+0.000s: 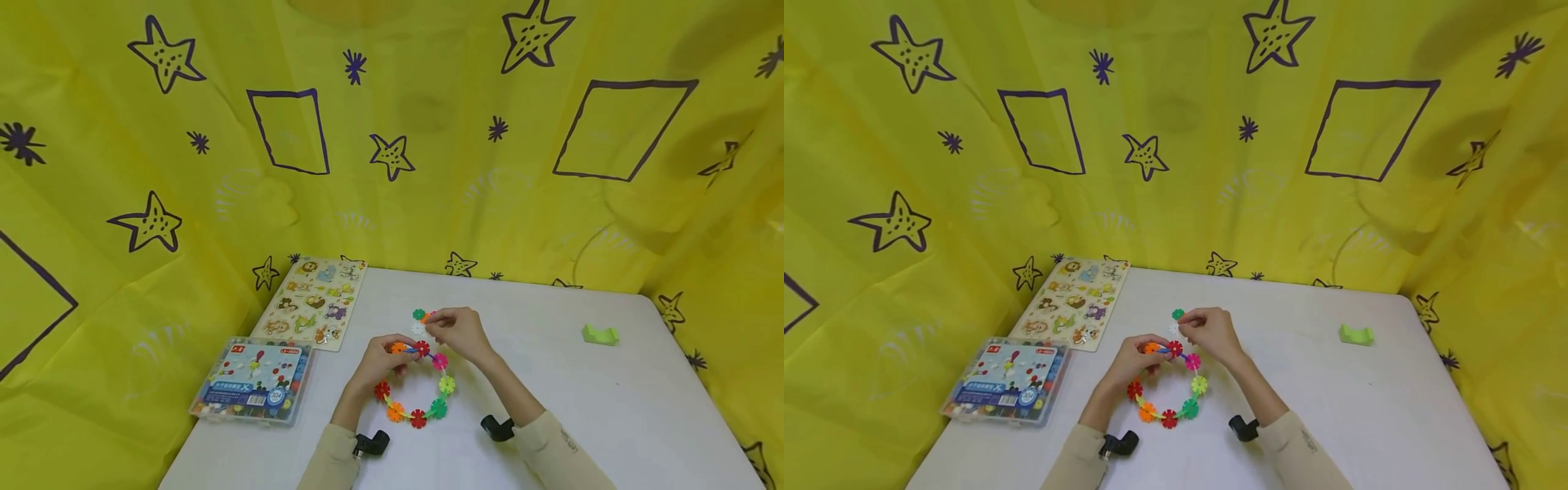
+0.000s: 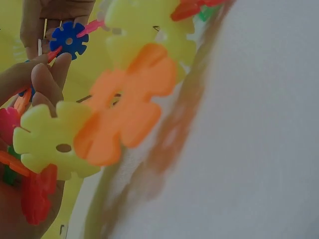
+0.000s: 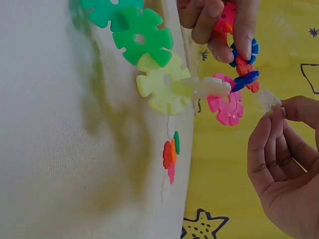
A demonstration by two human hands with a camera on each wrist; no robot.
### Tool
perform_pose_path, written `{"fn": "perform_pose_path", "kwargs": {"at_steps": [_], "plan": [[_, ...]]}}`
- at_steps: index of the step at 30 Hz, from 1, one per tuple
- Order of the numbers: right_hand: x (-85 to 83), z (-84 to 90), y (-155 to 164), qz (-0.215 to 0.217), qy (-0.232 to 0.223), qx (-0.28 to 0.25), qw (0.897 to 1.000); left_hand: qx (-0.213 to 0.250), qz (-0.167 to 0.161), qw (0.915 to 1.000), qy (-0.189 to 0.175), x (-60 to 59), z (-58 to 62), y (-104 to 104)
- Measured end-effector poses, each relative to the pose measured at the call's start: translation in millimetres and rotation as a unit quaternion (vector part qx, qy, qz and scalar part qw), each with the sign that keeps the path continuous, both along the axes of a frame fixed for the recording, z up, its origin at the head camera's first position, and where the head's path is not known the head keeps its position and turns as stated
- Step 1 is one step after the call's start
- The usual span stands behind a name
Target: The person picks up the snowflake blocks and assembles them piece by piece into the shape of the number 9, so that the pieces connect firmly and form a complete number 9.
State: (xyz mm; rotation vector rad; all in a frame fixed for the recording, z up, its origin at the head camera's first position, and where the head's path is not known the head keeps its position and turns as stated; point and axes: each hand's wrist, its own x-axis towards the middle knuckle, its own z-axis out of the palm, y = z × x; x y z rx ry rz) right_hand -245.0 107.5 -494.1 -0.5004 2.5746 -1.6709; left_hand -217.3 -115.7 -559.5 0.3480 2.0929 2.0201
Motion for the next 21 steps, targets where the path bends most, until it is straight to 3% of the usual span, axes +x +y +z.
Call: {"fn": "perform_pose_path", "kwargs": {"at_steps": [10, 17, 21], "plan": [[5.5, 4.6, -7.6, 0.008, 0.042, 0.045, 0.998, -0.004, 0.007, 0.9999, 0.012, 2.2, 1.7, 4.3], [6.4, 8.0, -10.1, 0.069, 0.051, 0.060, 0.995, -0.011, 0.019, 0.9994, 0.028, 2.8, 2.6, 3.0], [4.2, 6.1, -8.3, 0.078, 0.041, 0.055, 0.995, -0.015, 0.033, 0.9986, 0.039, 2.5, 2.9, 2.6]]}}
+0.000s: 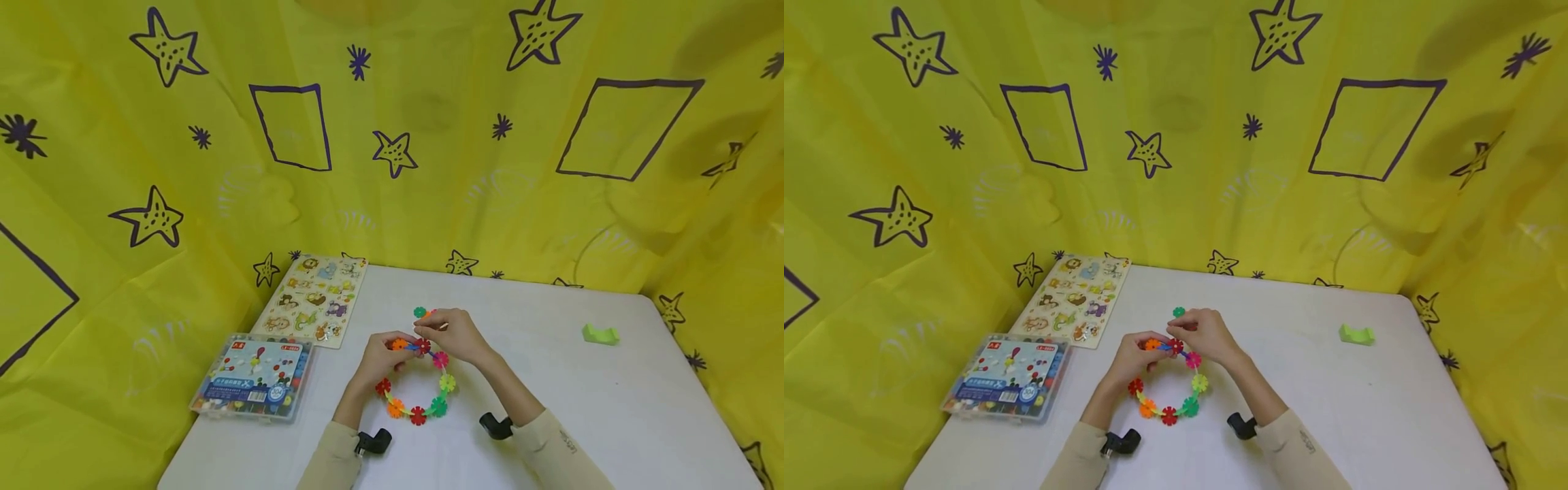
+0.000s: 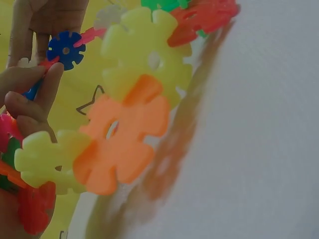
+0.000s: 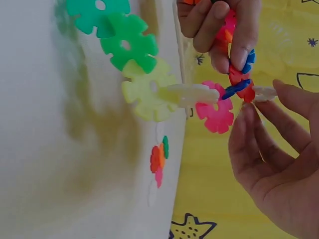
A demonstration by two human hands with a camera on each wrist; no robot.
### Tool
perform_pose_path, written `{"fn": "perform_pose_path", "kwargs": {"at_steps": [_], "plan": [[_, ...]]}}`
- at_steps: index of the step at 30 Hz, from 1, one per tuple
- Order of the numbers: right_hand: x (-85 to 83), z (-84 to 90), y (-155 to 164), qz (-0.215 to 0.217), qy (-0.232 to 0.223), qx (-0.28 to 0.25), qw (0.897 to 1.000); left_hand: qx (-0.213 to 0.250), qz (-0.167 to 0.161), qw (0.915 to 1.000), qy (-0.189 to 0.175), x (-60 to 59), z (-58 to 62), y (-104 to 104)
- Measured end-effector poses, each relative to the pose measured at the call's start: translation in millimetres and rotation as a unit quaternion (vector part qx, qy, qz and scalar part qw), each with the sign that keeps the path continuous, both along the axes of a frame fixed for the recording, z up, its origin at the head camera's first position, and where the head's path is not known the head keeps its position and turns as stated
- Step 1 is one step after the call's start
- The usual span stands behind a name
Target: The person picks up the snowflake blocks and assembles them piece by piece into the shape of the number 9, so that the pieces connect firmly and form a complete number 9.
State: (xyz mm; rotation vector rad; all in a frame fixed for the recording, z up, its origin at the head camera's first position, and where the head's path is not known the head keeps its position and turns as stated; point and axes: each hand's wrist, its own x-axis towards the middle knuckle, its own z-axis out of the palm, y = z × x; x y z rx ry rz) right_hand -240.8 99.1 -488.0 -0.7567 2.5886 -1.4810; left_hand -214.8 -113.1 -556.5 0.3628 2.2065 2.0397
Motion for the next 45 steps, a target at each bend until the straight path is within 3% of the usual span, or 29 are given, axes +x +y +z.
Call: {"fn": "perform_pose_path", "kwargs": {"at_steps": [9, 14, 25, 29, 34, 36, 41, 45], "plan": [[1.9, -13.0, -0.3, -0.055, -0.065, -0.060, 0.995, -0.001, 0.030, 0.9995, -0.006, -0.2, 0.2, 1.9], [4.1, -19.9, -1.3, -0.063, -0.087, -0.104, 0.989, 0.004, 0.038, 0.9993, -0.006, 0.5, -0.1, 0.7], [-5.8, -26.2, 2.4, -0.028, -0.105, -0.101, 0.989, -0.028, -0.028, 0.9986, -0.035, -2.8, -2.7, -7.1], [-17.0, -30.2, 3.4, -0.055, -0.095, -0.116, 0.987, -0.017, -0.029, 0.9990, -0.031, -2.5, 1.9, -6.8], [-32.3, -35.7, 2.1, -0.150, -0.021, -0.022, 0.988, 0.003, -0.028, 0.9990, -0.034, -2.8, 4.6, -7.2], [-37.6, -38.0, 0.8, -0.162, -0.010, 0.024, 0.987, 0.008, -0.037, 0.9986, -0.038, -2.9, 4.6, -8.0], [-50.1, -49.6, -7.5, -0.091, 0.019, 0.116, 0.989, 0.011, -0.046, 0.9977, -0.048, -2.5, 1.9, -8.8], [-56.0, -55.0, -17.0, -0.058, 0.049, 0.181, 0.981, 0.003, -0.041, 0.9980, -0.047, -1.9, 1.0, -8.8]]}}
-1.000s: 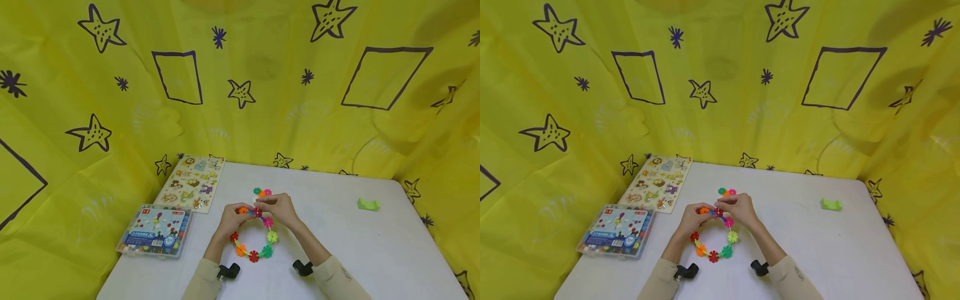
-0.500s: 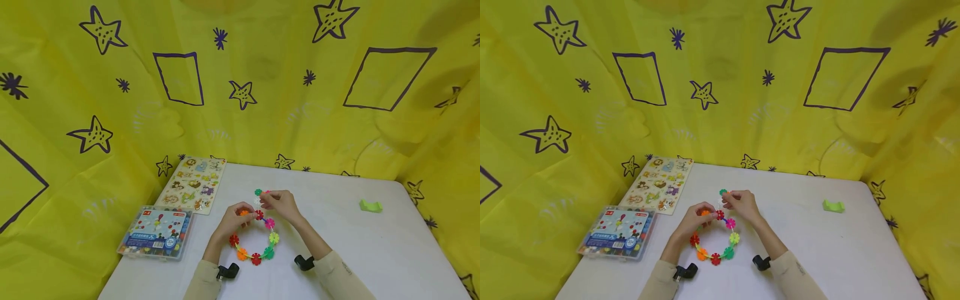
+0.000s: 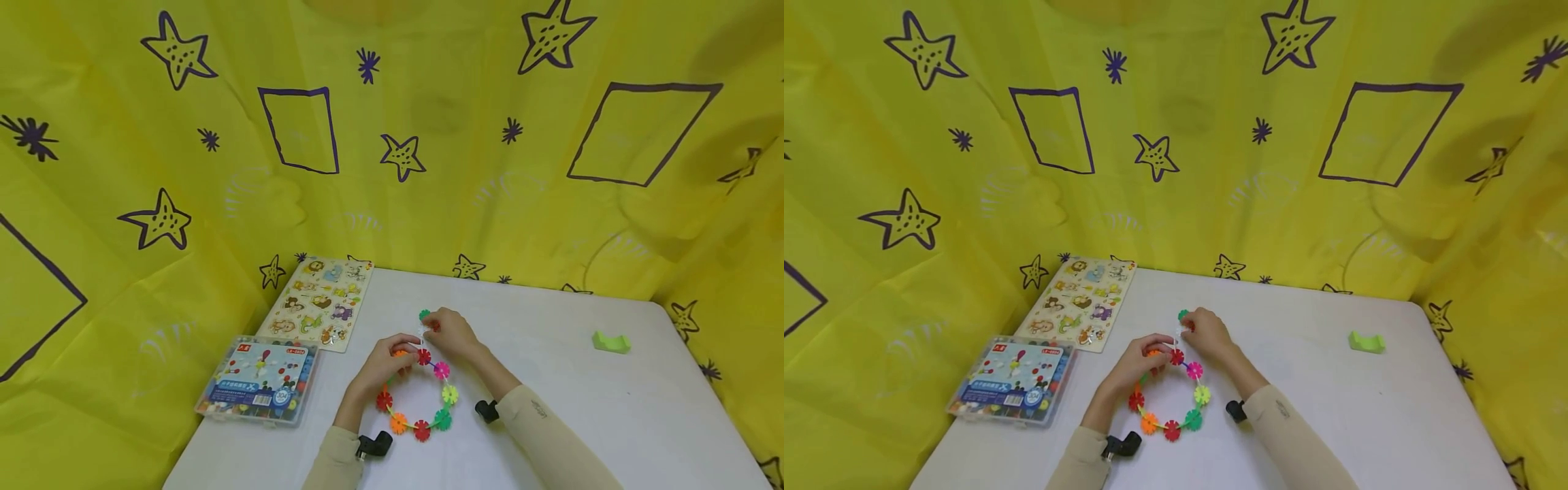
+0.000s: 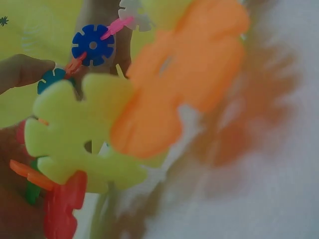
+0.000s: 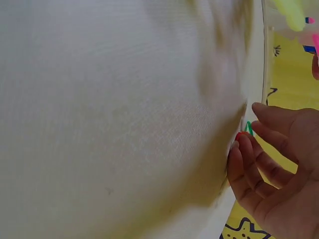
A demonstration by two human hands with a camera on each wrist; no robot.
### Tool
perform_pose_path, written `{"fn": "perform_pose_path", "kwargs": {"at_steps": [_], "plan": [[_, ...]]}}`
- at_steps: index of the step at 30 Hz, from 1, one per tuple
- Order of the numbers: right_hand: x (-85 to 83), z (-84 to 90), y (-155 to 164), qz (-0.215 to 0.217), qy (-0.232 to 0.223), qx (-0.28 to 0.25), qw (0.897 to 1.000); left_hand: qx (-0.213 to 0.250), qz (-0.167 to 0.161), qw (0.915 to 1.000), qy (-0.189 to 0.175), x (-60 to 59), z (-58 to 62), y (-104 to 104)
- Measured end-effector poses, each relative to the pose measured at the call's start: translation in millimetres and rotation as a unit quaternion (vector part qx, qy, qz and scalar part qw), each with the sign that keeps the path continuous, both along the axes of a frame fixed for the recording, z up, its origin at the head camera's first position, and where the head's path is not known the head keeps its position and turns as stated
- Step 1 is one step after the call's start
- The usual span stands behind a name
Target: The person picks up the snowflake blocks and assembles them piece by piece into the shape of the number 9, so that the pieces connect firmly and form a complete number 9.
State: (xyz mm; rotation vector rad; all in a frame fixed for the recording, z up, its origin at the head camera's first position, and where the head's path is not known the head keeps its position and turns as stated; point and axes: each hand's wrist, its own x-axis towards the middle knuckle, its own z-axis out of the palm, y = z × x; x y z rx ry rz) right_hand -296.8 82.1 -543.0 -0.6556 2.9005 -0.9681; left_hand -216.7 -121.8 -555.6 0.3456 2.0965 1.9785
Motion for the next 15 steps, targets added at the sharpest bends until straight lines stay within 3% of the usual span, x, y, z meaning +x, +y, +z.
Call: {"fn": "perform_pose_path", "kwargs": {"at_steps": [4, 7, 11, 15], "plan": [[0.9, 0.8, -3.9, -0.008, 0.003, 0.025, 1.000, -0.010, 0.007, 0.9999, 0.007, 0.5, -0.4, 1.9], [2.4, 1.7, -3.8, -0.027, -0.002, 0.009, 1.000, -0.016, 0.016, 0.9997, 0.013, -0.6, -1.8, 3.0], [4.1, 2.1, -0.8, -0.045, -0.023, -0.059, 0.997, -0.015, 0.024, 0.9995, 0.015, -2.5, -3.5, 3.4], [7.1, 6.1, 3.2, -0.041, -0.048, -0.146, 0.987, -0.009, 0.029, 0.9995, 0.011, -3.1, -4.2, 2.0]]}}
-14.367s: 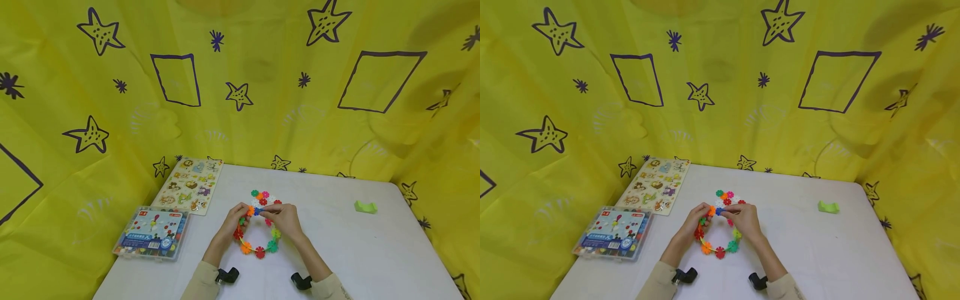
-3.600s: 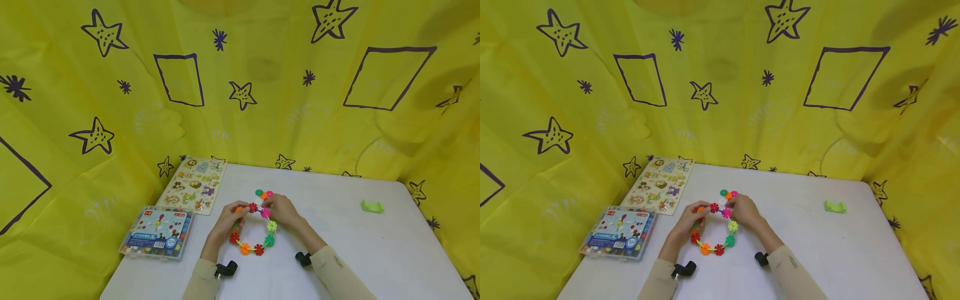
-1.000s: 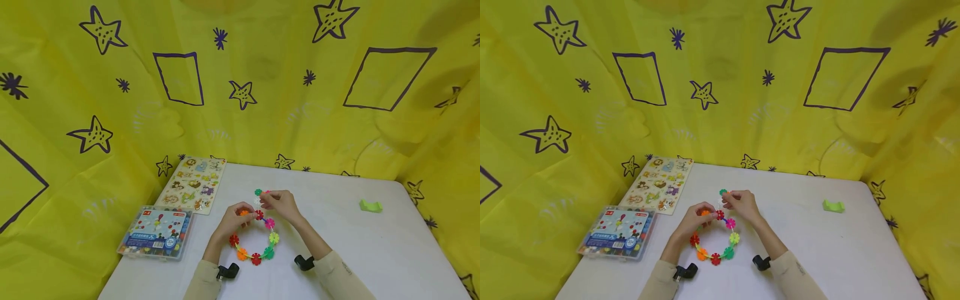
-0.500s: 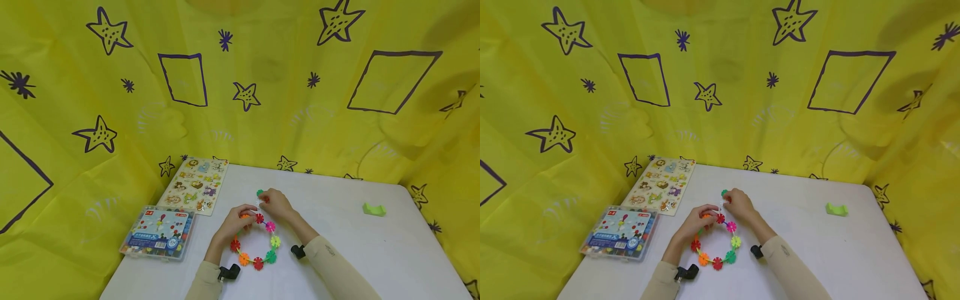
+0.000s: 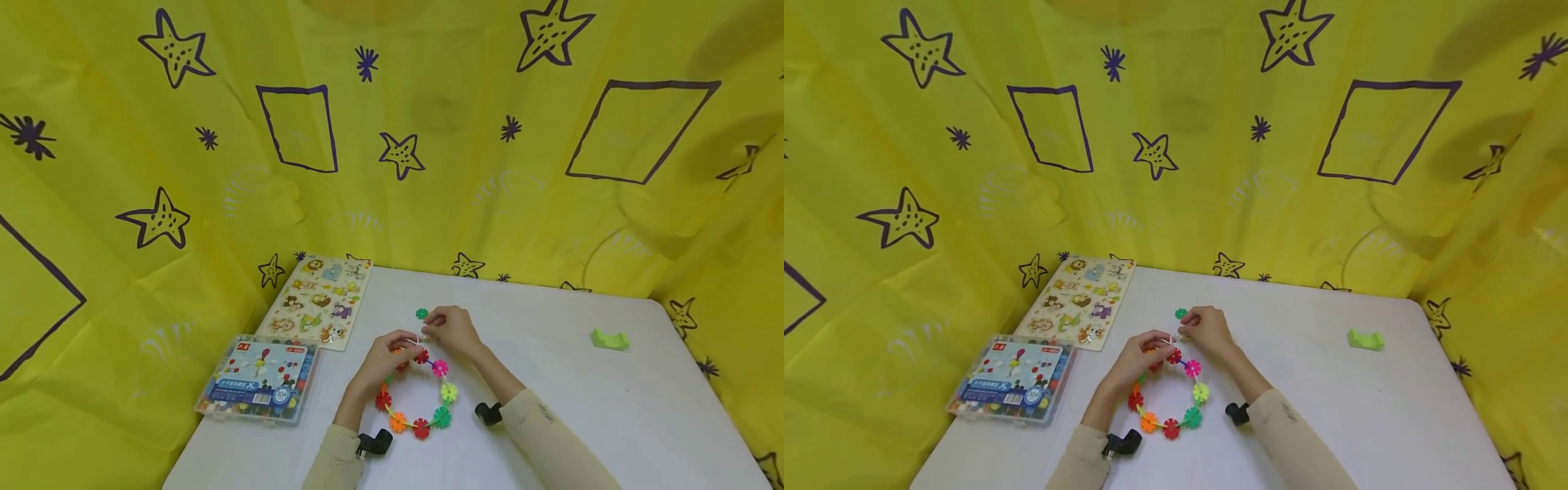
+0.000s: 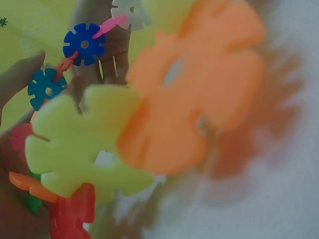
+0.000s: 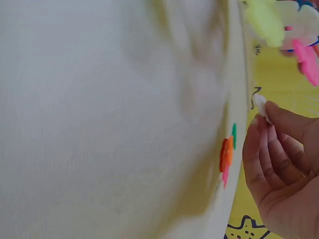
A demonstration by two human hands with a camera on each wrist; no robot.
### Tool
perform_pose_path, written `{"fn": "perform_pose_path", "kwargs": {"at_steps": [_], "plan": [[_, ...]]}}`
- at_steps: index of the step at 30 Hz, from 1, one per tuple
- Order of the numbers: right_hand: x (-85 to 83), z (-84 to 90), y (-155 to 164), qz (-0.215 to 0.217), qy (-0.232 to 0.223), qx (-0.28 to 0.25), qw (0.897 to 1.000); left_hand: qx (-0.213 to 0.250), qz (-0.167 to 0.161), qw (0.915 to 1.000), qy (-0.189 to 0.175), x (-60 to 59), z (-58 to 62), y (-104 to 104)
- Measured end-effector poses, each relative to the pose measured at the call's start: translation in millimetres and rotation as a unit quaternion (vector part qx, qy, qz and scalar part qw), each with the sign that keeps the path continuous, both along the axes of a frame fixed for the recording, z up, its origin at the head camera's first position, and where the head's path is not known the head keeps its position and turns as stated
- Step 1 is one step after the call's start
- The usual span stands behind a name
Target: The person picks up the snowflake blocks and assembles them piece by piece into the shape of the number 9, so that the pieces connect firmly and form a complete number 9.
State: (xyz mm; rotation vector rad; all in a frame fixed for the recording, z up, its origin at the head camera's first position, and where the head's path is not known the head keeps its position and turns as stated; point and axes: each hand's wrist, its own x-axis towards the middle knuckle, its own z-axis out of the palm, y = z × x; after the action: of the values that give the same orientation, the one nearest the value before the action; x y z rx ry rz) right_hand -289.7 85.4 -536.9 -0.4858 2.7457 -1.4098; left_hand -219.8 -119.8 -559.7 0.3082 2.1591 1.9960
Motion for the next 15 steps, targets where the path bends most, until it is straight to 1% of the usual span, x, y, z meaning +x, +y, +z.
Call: {"fn": "perform_pose_path", "kwargs": {"at_steps": [4, 8, 15], "plan": [[4.9, 9.6, 3.6, 0.012, -0.030, -0.088, 0.996, 0.006, 0.006, 0.9999, -0.007, 0.5, 0.4, -0.2], [11.3, 19.7, 5.5, 0.031, -0.059, -0.144, 0.987, 0.013, 0.012, 0.9997, -0.015, 1.2, 1.0, -0.2], [20.9, 27.6, 9.9, 0.057, -0.059, -0.149, 0.985, 0.011, 0.005, 0.9999, -0.011, 2.4, 4.2, -1.1]]}}
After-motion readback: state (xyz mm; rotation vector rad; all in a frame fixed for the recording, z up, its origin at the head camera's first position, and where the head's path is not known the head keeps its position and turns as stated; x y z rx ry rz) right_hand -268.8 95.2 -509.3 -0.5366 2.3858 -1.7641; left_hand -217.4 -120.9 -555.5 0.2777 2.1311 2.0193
